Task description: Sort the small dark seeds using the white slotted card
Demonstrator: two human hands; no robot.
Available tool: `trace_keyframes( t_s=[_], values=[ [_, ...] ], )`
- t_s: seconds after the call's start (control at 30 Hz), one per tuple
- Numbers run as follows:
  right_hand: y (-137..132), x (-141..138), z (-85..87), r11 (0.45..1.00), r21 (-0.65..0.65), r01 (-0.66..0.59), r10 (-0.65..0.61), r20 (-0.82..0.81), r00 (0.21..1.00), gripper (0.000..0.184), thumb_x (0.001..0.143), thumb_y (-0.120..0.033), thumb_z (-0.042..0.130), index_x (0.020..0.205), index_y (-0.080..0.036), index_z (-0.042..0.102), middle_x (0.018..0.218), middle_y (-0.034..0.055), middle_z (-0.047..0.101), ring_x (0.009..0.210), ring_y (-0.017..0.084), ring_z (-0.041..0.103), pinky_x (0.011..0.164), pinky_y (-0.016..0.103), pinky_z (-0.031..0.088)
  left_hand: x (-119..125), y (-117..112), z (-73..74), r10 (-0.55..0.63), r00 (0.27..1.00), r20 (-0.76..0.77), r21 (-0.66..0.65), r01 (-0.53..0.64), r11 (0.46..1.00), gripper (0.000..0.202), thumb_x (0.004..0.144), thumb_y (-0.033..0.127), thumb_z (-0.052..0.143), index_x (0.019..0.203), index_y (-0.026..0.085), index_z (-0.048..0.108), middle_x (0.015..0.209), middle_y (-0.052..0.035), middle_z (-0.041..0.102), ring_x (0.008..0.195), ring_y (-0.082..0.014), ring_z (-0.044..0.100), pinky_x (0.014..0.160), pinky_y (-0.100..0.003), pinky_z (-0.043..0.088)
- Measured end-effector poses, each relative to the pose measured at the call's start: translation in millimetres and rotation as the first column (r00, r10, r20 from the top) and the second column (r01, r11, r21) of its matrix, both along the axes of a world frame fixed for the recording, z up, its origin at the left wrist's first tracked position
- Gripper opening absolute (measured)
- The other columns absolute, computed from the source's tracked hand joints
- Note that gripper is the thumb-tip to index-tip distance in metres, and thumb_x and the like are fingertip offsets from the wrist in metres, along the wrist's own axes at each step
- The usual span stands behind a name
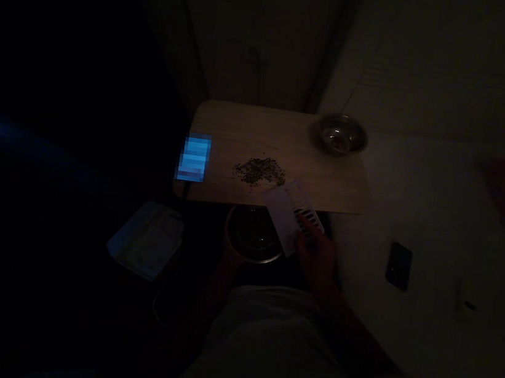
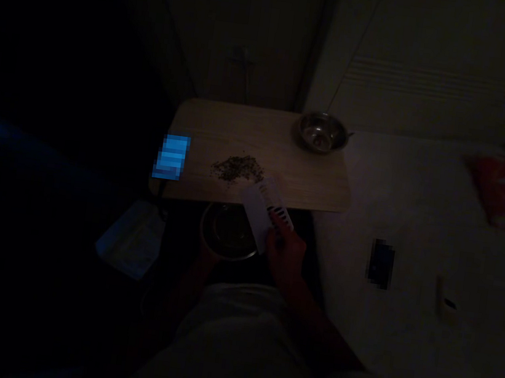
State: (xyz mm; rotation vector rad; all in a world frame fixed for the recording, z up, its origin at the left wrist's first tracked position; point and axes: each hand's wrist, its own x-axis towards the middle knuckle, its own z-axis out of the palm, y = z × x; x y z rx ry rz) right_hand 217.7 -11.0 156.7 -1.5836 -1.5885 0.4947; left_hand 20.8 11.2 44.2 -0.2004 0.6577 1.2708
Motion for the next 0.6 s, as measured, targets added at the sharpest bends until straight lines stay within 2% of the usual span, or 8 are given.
trace_keyframes(
  t_s=[0.17, 0.27, 0.37, 0.4, 0.43, 0.47, 0.6],
  values=[
    [2.9, 7.3, 1.5, 1.000, 0.006, 0.024, -0.023, -0.024, 0.999, 0.038, 0.088, -0.028, 0.062, 0.122, -0.021, 0.078, 0.075, 0.0030, 0.078, 0.046, 0.013, 0.053, 0.048, 0.027, 0.047, 3.4, 0.2, 11.5, -0.015, 0.996, -0.086, -0.050, 0.011, 0.999, 0.067, 0.096, 0.064, 0.045, 0.147, 0.023, 0.058, 0.144, -0.0098, 0.065, 0.154, -0.0326, 0.037, 0.128, -0.058, 0.028],
    [4.8, 12.0, 3.1, 0.999, 0.002, 0.038, -0.038, -0.012, 0.999, 0.038, 0.087, -0.028, 0.062, 0.121, -0.021, 0.078, 0.071, 0.0023, 0.077, 0.049, 0.013, 0.055, 0.051, 0.027, 0.048, 3.4, -0.2, 12.9, -0.021, 0.994, -0.109, -0.043, 0.016, 0.999, 0.068, 0.096, 0.063, 0.048, 0.145, 0.017, 0.059, 0.146, -0.0122, 0.064, 0.154, -0.0345, 0.036, 0.128, -0.058, 0.028],
    [7.4, 18.0, 3.9, 0.997, -0.034, 0.064, -0.064, 0.000, 0.998, 0.039, 0.086, -0.027, 0.062, 0.122, -0.020, 0.078, 0.074, 0.0027, 0.077, 0.051, 0.013, 0.057, 0.053, 0.026, 0.049, 2.2, -3.2, 6.9, 0.053, 0.982, -0.179, -0.027, -0.059, 0.998, 0.059, 0.097, 0.054, 0.054, 0.146, 0.022, 0.058, 0.151, -0.0073, 0.060, 0.157, -0.0286, 0.031, 0.129, -0.052, 0.027],
    [8.4, 20.4, 3.9, 0.997, -0.037, 0.074, -0.074, 0.001, 0.997, 0.040, 0.086, -0.027, 0.062, 0.122, -0.020, 0.078, 0.079, 0.0033, 0.079, 0.051, 0.013, 0.057, 0.053, 0.027, 0.049, 1.7, -4.5, 3.6, 0.108, 0.970, -0.216, -0.010, -0.112, 0.994, 0.054, 0.097, 0.049, 0.058, 0.146, 0.028, 0.058, 0.153, -0.0015, 0.058, 0.159, -0.0231, 0.028, 0.130, -0.046, 0.026],
    [9.4, 23.0, 3.6, 0.996, -0.033, 0.081, -0.081, -0.001, 0.997, 0.040, 0.086, -0.027, 0.062, 0.122, -0.020, 0.078, 0.084, 0.0040, 0.080, 0.052, 0.013, 0.058, 0.054, 0.027, 0.050, 1.1, -5.9, 0.0, 0.199, 0.932, -0.303, 0.058, -0.190, 0.980, 0.052, 0.096, 0.043, 0.061, 0.146, 0.029, 0.058, 0.155, 0.0001, 0.056, 0.159, -0.0213, 0.028, 0.130, -0.043, 0.027],
    [10.5, 25.7, 3.4, 0.996, -0.023, 0.090, -0.090, -0.005, 0.996, 0.040, 0.085, -0.027, 0.062, 0.121, -0.021, 0.078, 0.088, 0.0045, 0.081, 0.053, 0.014, 0.059, 0.055, 0.027, 0.050, 0.5, -7.0, -3.5, 0.248, 0.896, -0.368, 0.114, -0.221, 0.969, 0.050, 0.094, 0.038, 0.064, 0.143, 0.028, 0.060, 0.157, 0.0003, 0.054, 0.159, -0.0212, 0.027, 0.130, -0.042, 0.028],
    [14.9, 36.7, 3.2, 0.995, -0.023, 0.096, -0.097, -0.032, 0.995, 0.040, 0.084, -0.027, 0.062, 0.120, -0.021, 0.078, 0.094, 0.0057, 0.082, 0.056, 0.015, 0.062, 0.058, 0.029, 0.053, -2.2, -8.2, -14.4, 0.252, 0.870, -0.425, 0.120, -0.221, 0.968, 0.040, 0.090, 0.031, 0.071, 0.130, 0.025, 0.070, 0.156, -0.0017, 0.055, 0.159, -0.0233, 0.028, 0.130, -0.040, 0.029]
  ],
)
